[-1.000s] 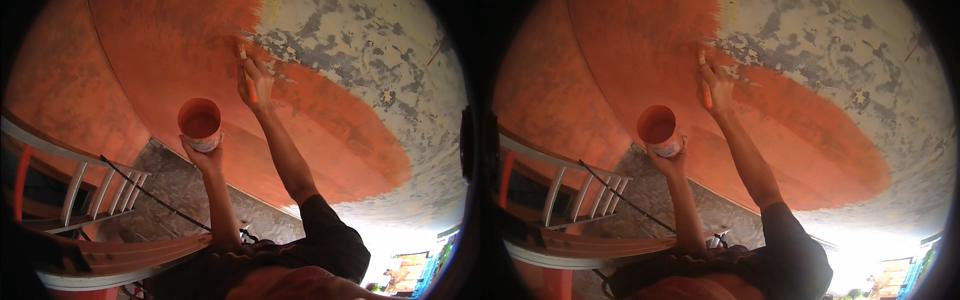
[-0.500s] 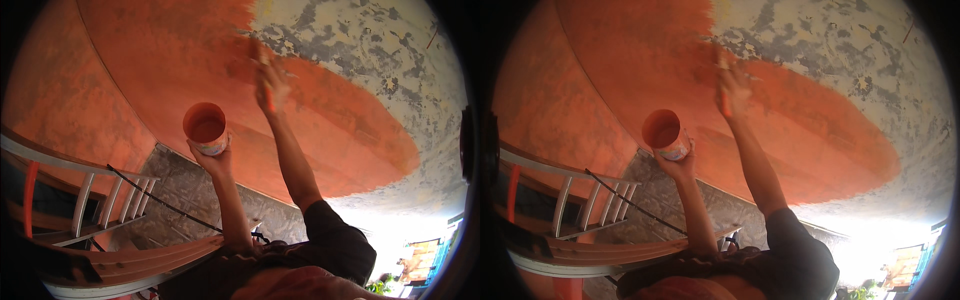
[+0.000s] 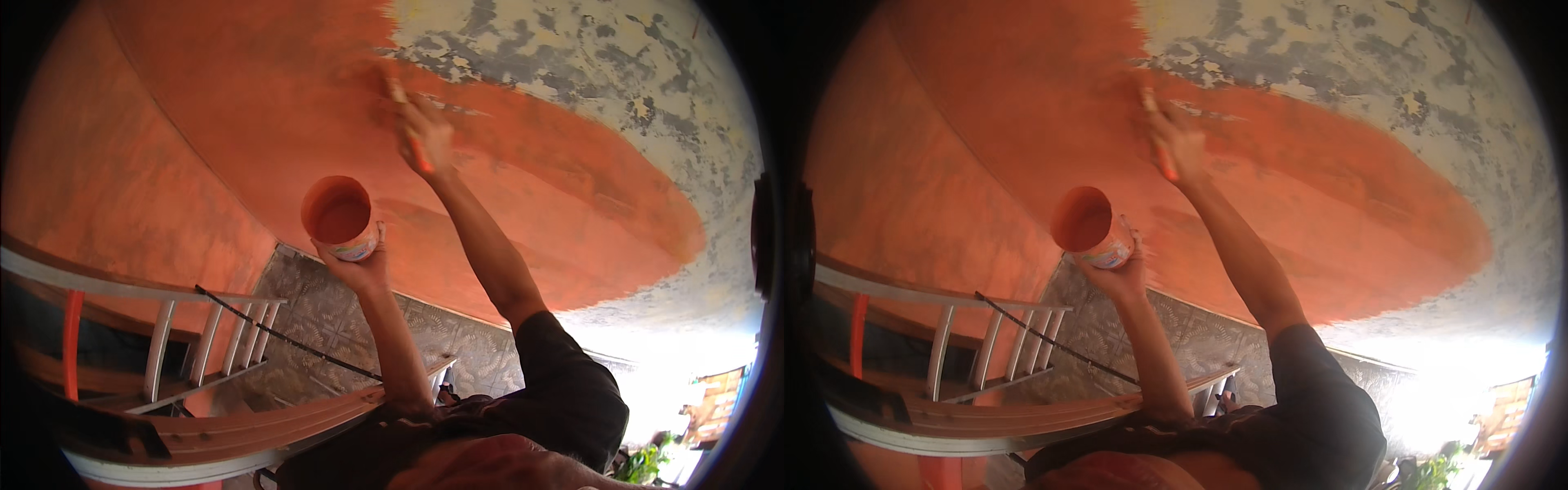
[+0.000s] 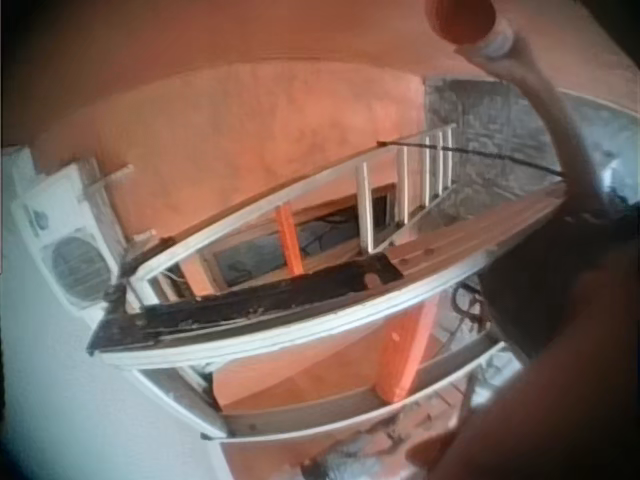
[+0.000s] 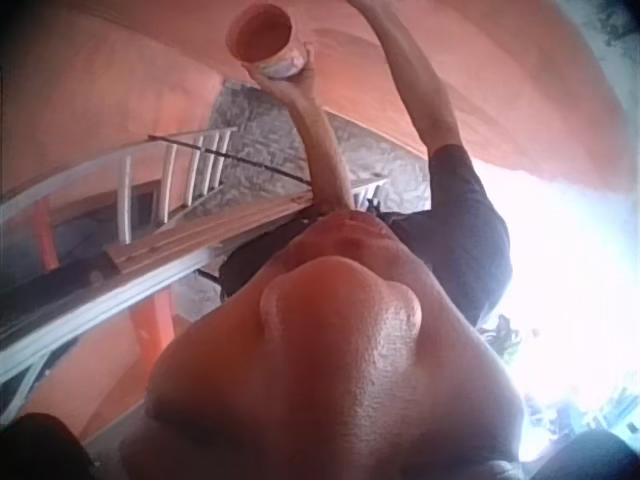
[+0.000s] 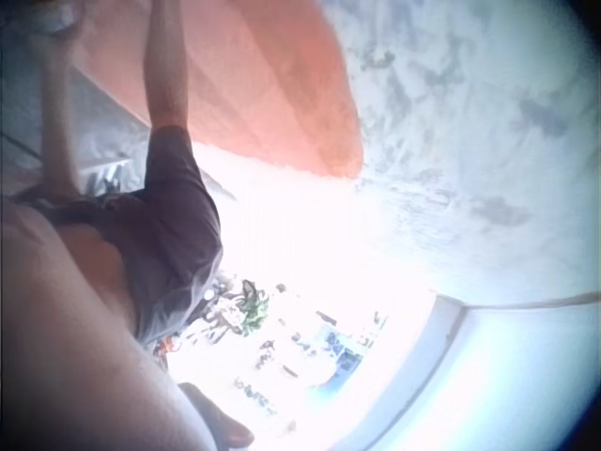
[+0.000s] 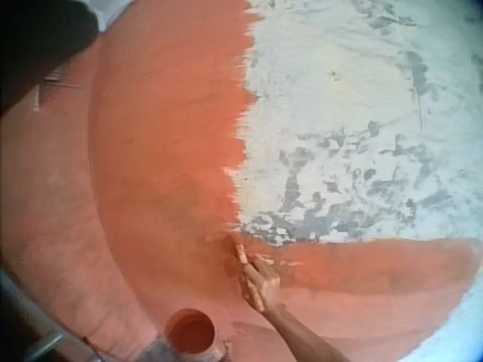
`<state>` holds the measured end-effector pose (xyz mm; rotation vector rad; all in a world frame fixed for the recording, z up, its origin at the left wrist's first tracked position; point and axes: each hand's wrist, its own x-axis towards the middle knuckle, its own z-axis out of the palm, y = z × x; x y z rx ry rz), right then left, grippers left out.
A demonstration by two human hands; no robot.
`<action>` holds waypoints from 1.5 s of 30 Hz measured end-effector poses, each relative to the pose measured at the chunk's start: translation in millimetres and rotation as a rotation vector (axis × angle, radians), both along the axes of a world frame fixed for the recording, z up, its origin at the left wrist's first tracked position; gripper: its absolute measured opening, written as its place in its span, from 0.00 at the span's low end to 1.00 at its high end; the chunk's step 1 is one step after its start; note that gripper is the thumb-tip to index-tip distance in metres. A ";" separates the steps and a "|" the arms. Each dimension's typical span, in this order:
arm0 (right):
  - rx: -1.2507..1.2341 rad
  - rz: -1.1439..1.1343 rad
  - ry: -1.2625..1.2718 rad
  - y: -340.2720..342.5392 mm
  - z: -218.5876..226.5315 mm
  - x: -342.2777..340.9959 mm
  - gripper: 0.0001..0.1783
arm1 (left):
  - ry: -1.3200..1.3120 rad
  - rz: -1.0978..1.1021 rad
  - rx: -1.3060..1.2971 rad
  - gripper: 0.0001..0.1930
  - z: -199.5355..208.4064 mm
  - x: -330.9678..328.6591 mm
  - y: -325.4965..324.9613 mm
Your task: The person stands on a ladder and paints a ceiling with orange paint using a brush. They repeatedly dip the brush into a small container held in the other hand and apply paint to the surface above.
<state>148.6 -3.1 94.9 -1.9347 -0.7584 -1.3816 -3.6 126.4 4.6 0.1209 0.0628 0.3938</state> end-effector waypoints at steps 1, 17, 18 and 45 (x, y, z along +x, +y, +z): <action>0.009 -0.098 -0.056 -20.8 -11.5 -7.9 0.09 | 0.004 0.013 0.011 0.29 2.0 0.3 2.2; 0.008 -0.201 0.061 45.2 -37.9 -9.8 0.28 | -0.037 0.037 0.017 0.29 15.4 -6.3 10.5; -0.043 -0.106 0.093 55.5 -28.2 -3.7 0.37 | -0.093 0.009 -0.008 0.29 15.3 -4.7 12.7; 0.008 -0.090 0.089 77.5 -36.5 10.4 0.19 | 0.032 0.103 -0.012 0.33 33.1 -12.4 0.7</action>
